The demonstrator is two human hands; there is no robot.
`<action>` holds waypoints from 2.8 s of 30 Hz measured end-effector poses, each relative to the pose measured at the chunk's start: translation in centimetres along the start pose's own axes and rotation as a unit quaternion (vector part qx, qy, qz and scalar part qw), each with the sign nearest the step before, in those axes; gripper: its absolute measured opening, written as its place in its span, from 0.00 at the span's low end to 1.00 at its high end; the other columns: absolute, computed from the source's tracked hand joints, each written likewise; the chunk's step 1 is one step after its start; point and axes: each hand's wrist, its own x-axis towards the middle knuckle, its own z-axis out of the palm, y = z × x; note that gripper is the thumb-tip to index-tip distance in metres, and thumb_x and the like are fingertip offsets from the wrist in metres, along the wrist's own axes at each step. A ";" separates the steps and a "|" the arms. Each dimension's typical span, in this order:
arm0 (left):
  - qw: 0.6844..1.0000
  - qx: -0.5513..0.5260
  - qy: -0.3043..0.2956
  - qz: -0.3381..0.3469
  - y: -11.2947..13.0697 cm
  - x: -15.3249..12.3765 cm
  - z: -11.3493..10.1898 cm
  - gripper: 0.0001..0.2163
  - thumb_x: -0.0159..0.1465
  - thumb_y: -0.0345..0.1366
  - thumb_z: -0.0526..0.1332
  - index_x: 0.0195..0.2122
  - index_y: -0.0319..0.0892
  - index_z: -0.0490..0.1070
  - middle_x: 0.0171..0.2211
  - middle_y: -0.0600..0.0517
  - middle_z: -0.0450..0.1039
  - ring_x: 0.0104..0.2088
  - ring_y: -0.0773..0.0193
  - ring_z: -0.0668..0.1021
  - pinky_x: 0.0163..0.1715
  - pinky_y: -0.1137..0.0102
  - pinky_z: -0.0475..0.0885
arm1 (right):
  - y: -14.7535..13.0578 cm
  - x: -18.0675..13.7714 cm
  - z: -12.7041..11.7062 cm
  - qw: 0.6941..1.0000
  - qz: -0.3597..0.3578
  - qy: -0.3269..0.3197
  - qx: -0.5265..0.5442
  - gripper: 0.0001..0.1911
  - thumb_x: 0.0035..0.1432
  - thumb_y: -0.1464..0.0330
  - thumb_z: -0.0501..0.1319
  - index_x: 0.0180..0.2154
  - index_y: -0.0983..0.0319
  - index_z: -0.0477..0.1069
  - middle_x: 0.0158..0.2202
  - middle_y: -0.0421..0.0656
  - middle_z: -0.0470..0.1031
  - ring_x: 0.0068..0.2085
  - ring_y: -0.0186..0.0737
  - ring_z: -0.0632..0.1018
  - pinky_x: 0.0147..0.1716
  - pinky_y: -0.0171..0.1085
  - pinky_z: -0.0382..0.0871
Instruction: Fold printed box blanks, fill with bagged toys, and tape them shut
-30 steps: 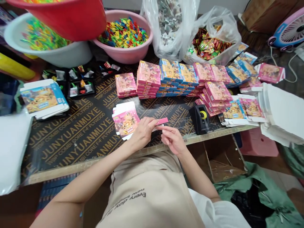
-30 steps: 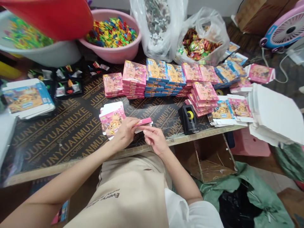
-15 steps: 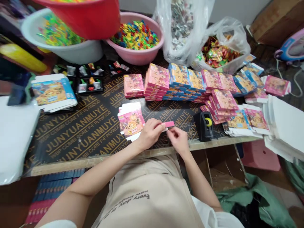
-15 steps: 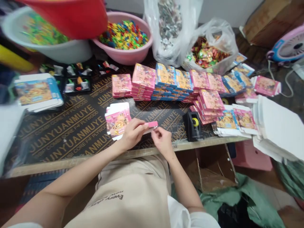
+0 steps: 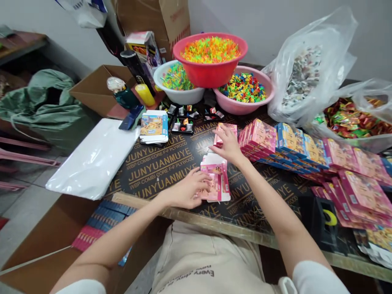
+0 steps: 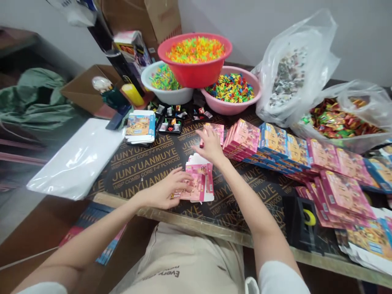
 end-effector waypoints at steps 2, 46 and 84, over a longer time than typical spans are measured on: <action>0.999 0.001 0.016 -0.042 0.0 1.4 1.6 0.20 0.57 0.40 0.67 0.50 0.42 0.73 0.62 0.38 0.66 0.62 0.45 0.68 0.65 0.44 0.55 | 1.1 5.7 1.7 0.997 0.013 -0.050 -0.062 0.39 0.51 0.65 0.70 0.63 0.60 0.64 0.69 0.58 0.56 0.68 0.63 0.58 0.63 0.61 0.55; 0.921 -0.043 0.296 -0.250 -5.9 -2.0 1.4 0.48 0.49 0.46 0.74 0.68 0.45 0.51 0.61 0.42 0.62 0.63 0.45 0.68 0.62 0.52 0.65 | -4.2 -0.2 -1.4 0.940 -0.175 -0.274 -0.103 0.50 0.47 0.58 0.70 0.68 0.58 0.53 0.55 0.54 0.65 0.53 0.58 0.66 0.52 0.54 0.56; 0.988 -0.012 0.132 -0.077 6.7 4.9 9.5 0.47 0.51 0.44 0.68 0.70 0.44 0.49 0.59 0.39 0.62 0.59 0.41 0.69 0.58 0.49 0.65 | -3.0 -23.7 -3.7 0.910 0.274 0.142 0.277 0.34 0.60 0.51 0.61 0.64 0.59 0.66 0.66 0.50 0.67 0.66 0.49 0.68 0.68 0.49 0.56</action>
